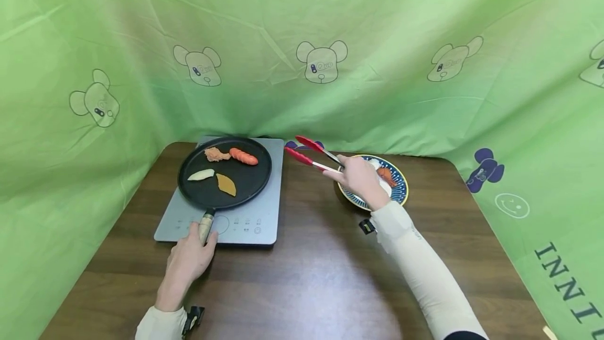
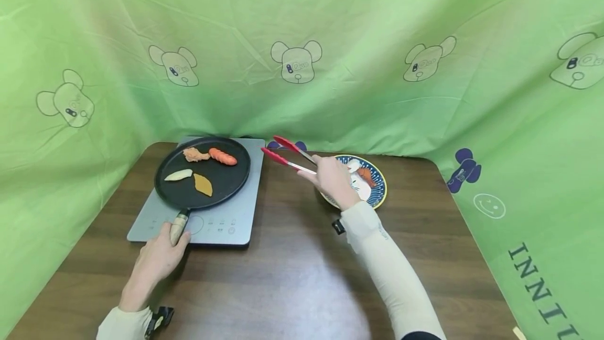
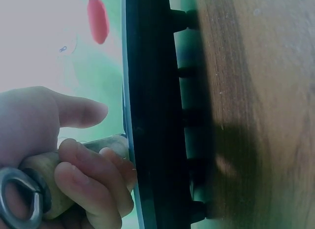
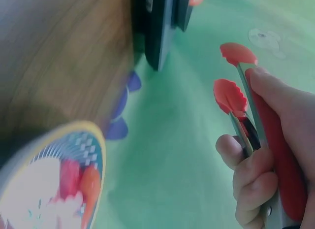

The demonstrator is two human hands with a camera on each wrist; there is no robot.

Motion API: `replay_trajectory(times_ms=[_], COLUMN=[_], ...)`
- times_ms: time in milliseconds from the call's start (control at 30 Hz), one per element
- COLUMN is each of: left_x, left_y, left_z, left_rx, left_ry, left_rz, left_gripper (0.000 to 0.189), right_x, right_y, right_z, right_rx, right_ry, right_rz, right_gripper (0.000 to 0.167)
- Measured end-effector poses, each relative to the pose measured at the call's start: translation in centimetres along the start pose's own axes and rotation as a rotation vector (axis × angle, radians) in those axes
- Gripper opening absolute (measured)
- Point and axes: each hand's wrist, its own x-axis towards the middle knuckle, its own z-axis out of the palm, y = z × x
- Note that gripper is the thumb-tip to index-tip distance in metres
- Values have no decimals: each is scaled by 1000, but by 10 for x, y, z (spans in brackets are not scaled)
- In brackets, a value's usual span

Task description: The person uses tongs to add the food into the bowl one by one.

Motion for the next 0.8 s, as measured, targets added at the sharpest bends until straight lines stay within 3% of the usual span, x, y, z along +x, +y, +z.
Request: replay_trajectory(times_ms=[167, 367, 700, 800], left_x=[0, 1, 0, 1], left_y=[0, 1, 0, 0], left_z=[-1, -1, 0, 1], left_rx=[0, -11, -6, -6], left_ry=[1, -7, -7, -5], left_rz=[-3, -13, -12, -12], left_gripper=[63, 62, 61, 61], right_x=[-18, -35, -55, -58], right_y=[19, 41, 72, 81], right_z=[-9, -16, -31, -33], right_rx=[-25, 27, -2, -28], right_ry=[3, -11, -99, -121], right_rz=[6, 30, 122, 132], right_gripper=[45, 39, 47, 61])
